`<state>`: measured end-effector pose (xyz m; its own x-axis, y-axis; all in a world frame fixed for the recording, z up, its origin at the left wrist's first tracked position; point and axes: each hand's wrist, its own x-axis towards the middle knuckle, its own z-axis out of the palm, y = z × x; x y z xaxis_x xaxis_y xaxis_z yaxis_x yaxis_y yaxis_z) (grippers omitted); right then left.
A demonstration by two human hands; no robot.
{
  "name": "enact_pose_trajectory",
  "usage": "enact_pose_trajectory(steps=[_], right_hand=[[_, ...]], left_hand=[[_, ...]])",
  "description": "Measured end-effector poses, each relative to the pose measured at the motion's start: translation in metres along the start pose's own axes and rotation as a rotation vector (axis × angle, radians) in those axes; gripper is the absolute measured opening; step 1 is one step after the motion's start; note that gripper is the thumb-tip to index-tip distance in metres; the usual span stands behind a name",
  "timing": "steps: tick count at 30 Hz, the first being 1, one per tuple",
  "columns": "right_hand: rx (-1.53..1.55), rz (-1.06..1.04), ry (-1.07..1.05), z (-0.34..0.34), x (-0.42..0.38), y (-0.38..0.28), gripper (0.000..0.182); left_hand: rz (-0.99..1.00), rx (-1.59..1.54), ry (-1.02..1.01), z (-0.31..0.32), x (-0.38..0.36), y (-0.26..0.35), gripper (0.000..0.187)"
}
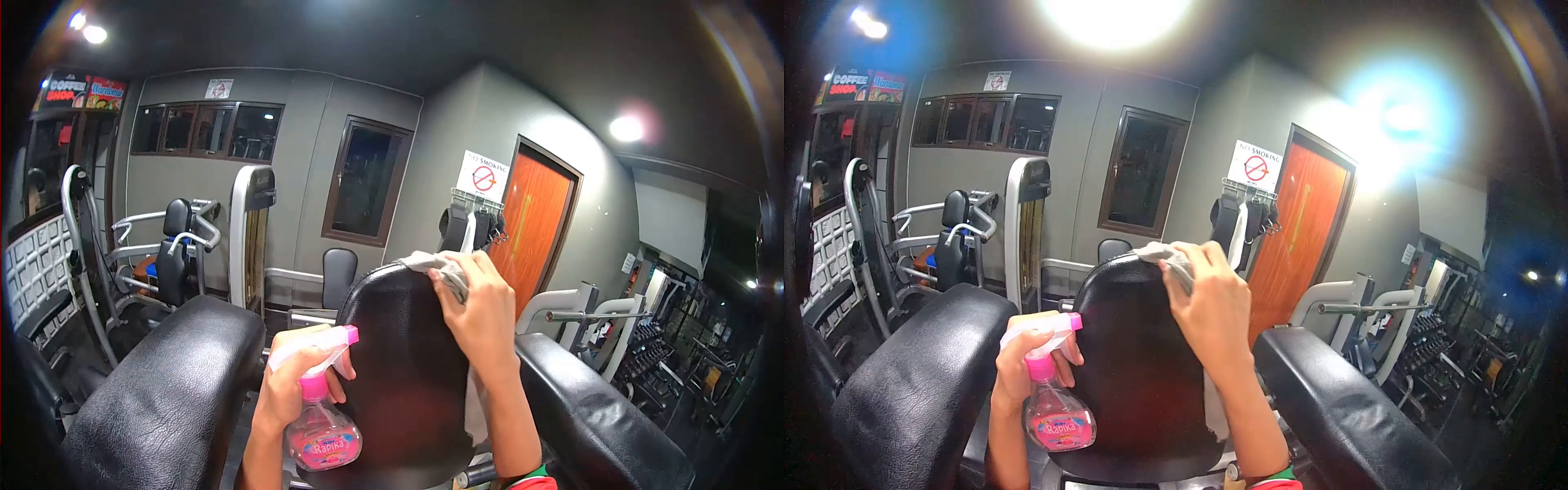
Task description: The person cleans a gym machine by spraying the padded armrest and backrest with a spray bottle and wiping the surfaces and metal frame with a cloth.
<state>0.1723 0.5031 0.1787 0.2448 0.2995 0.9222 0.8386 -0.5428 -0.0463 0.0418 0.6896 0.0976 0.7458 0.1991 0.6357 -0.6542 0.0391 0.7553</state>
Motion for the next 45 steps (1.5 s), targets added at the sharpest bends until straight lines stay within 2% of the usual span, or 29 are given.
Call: enact_pose_trajectory(steps=[2,6,8,11,15,20,26,28,30,34,37,41,45], right_hand=[[0.022,-0.066,-0.017,0.009,0.006,-0.011,0.024],[0.108,-0.276,-0.207,0.017,0.001,-0.036,0.025],[0.143,-0.335,-0.195,0.018,-0.005,-0.038,0.027],[0.058,-0.22,-0.176,0.007,-0.004,-0.028,0.029],[0.009,-0.076,-0.081,0.002,0.011,-0.014,0.023],[-0.047,-0.149,-0.097,0.015,0.017,-0.042,0.024],[-0.072,-0.589,-0.505,0.026,0.01,-0.071,0.023],[-0.115,-0.605,-0.491,0.024,0.015,-0.071,0.024],[-0.132,-0.417,-0.612,0.013,0.033,-0.068,0.024],[-0.229,-0.393,-0.464,0.017,0.049,-0.07,0.022],[-0.291,-0.34,-0.432,0.026,0.055,-0.066,0.025],[-0.328,-0.411,-0.511,0.031,0.046,-0.085,0.025],[-0.335,-0.572,-0.747,0.034,0.032,-0.101,0.025]], left_hand=[[-0.018,0.008,0.039,0.003,0.0,0.002,0.044],[-0.029,0.014,0.037,-0.001,-0.004,0.001,0.047],[-0.041,0.02,0.026,-0.004,-0.007,0.0,0.049],[-0.048,0.025,0.027,-0.009,-0.009,-0.001,0.048],[-0.076,-0.011,0.037,-0.016,-0.013,-0.006,0.046],[-0.104,-0.04,0.034,-0.019,-0.017,-0.01,0.046],[-0.126,-0.042,0.049,-0.017,-0.03,-0.01,0.047],[-0.141,-0.057,0.041,-0.02,-0.034,-0.014,0.048],[-0.157,-0.051,0.04,-0.023,-0.038,-0.019,0.048],[-0.161,-0.049,0.041,-0.028,-0.049,-0.03,0.048],[-0.185,-0.063,0.07,-0.028,-0.055,-0.034,0.047],[-0.197,-0.073,0.045,-0.035,-0.058,-0.035,0.048],[-0.215,-0.118,0.025,-0.038,-0.057,-0.036,0.048]])
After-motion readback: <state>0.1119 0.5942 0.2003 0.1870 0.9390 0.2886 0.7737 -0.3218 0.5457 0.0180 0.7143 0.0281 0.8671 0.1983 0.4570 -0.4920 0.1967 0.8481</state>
